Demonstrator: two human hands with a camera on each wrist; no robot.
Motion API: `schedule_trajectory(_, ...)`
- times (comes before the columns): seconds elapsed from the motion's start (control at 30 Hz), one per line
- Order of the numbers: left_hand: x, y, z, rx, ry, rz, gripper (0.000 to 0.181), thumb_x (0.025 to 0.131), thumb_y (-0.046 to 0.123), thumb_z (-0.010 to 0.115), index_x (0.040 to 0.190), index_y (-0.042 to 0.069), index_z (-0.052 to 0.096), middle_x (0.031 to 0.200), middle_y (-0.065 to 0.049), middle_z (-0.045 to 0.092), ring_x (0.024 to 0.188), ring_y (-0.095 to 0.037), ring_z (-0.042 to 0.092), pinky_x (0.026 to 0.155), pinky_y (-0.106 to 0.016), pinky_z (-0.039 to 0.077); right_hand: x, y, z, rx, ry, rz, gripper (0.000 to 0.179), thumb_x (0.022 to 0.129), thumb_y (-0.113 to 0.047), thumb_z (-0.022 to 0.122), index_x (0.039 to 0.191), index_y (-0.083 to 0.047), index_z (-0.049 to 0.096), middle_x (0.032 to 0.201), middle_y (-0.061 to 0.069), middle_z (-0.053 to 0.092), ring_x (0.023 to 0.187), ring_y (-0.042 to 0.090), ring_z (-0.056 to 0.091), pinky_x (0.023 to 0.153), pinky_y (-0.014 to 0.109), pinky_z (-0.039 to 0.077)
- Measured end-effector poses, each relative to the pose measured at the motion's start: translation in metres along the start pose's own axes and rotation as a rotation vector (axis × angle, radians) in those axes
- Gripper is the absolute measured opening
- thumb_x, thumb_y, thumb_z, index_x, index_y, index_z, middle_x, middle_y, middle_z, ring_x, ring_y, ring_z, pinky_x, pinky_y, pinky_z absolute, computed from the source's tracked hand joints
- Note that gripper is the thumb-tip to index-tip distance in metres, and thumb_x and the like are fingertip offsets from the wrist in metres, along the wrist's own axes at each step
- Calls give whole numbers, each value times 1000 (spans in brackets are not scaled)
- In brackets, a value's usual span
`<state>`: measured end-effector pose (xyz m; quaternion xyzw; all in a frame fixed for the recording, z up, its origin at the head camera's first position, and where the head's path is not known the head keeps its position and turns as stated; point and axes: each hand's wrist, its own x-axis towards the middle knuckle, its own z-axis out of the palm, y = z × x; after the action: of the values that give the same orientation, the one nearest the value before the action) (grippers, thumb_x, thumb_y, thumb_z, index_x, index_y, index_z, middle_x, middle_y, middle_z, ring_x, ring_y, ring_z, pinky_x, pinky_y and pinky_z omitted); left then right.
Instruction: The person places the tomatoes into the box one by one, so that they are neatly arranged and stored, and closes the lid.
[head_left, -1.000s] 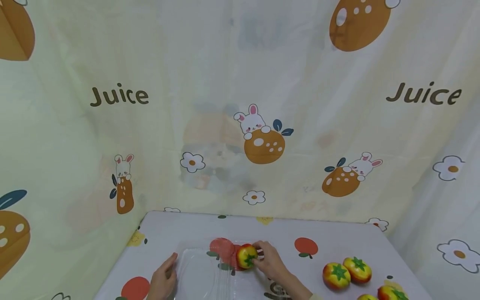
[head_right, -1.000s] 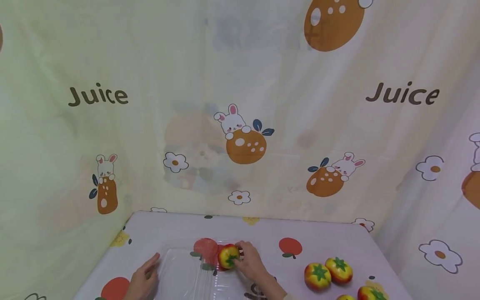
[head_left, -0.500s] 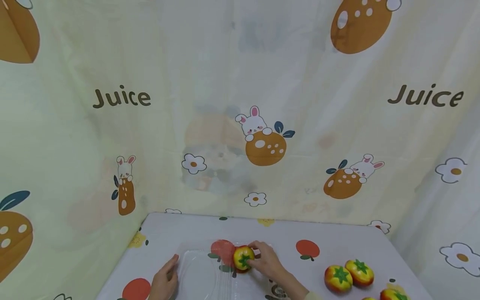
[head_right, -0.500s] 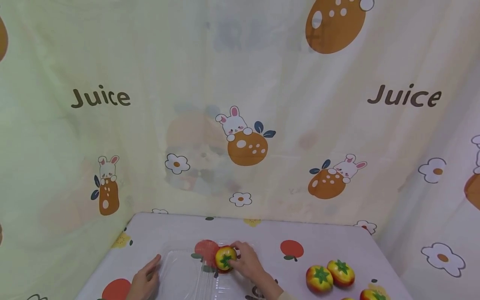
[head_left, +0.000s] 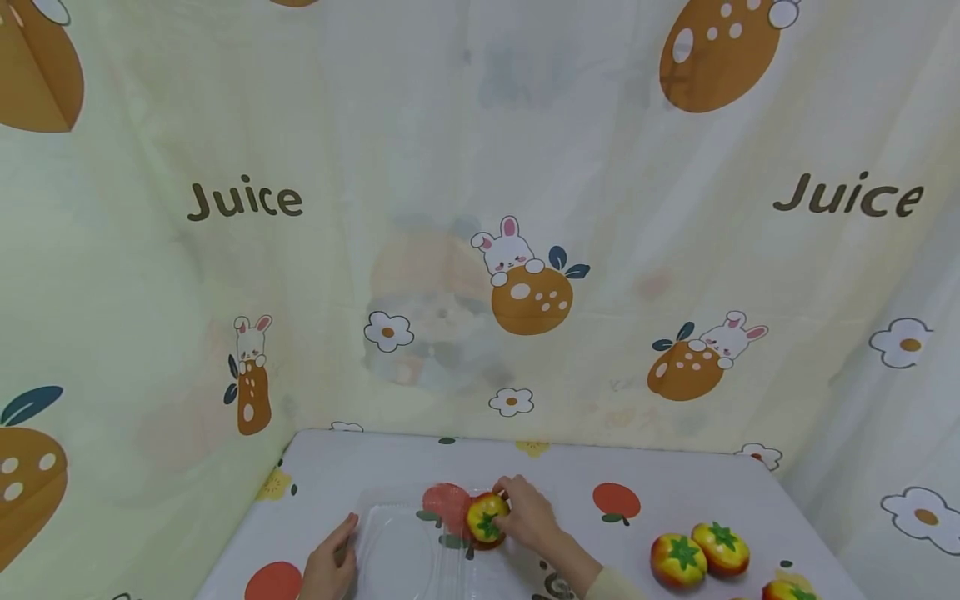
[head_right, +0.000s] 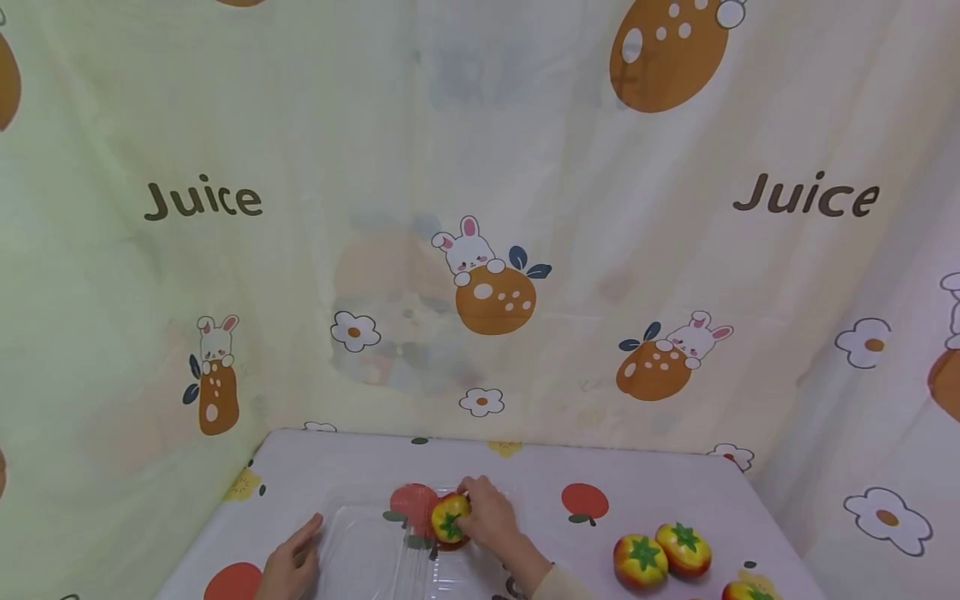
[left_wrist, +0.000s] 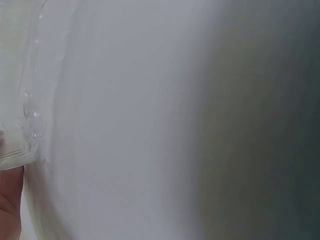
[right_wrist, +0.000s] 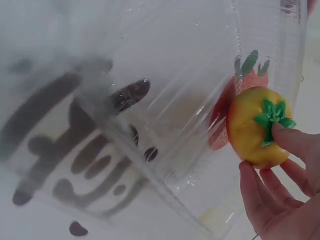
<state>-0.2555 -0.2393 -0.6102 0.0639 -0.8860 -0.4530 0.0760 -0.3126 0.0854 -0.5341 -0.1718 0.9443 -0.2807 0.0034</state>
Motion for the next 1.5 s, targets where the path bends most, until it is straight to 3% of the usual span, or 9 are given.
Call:
schedule_trajectory(0.37, 0, 3, 4, 8, 15, -34, 53, 86, -8, 59, 138, -4, 51, 145, -20, 47, 131, -41, 47, 102, -53, 45, -1, -12, 2, -181, -21, -33, 32, 82, -16, 78, 108, -12, 61, 95, 1, 54, 78, 15, 54, 71, 38, 56)
schedule_trajectory(0.8, 0, -1, 2, 15, 6, -24, 54, 86, -7, 59, 139, -3, 51, 145, -19, 47, 131, -40, 48, 102, -53, 45, 2, -3, 7, -63, -34, 26, 42, 77, -22, 83, 110, -10, 59, 95, 4, 58, 81, 18, 55, 78, 42, 57)
schedule_trajectory(0.93, 0, -1, 1, 9, 7, -4, 54, 86, -8, 59, 139, -3, 51, 145, -20, 46, 131, -41, 48, 102, -53, 45, 5, -8, 8, -100, -23, 26, 39, 77, -19, 82, 108, -12, 60, 92, 3, 56, 79, 17, 54, 74, 40, 56)
schedule_trajectory(1.07, 0, 0, 1, 7, 8, 15, 54, 86, -8, 59, 139, -4, 51, 145, -21, 46, 130, -41, 48, 101, -52, 46, 3, -12, 7, -197, 13, -25, 38, 75, -15, 84, 106, -12, 61, 91, 3, 55, 77, 18, 53, 68, 39, 56)
schedule_trajectory(1.2, 2, 0, 2, 23, 19, -2, 54, 85, -7, 58, 139, -4, 51, 145, -20, 47, 130, -40, 49, 102, -53, 45, 1, -16, 6, -261, 50, -59, 37, 75, -15, 84, 104, -12, 62, 91, 3, 55, 76, 18, 52, 65, 38, 57)
schedule_trajectory(1.5, 1, 1, 2, 27, 31, 0, 52, 86, -7, 58, 138, -4, 52, 143, -20, 49, 130, -39, 50, 103, -52, 45, 0, -16, 4, -231, 42, 6, 48, 72, -25, 87, 108, -11, 60, 90, 4, 55, 75, 19, 54, 67, 42, 57)
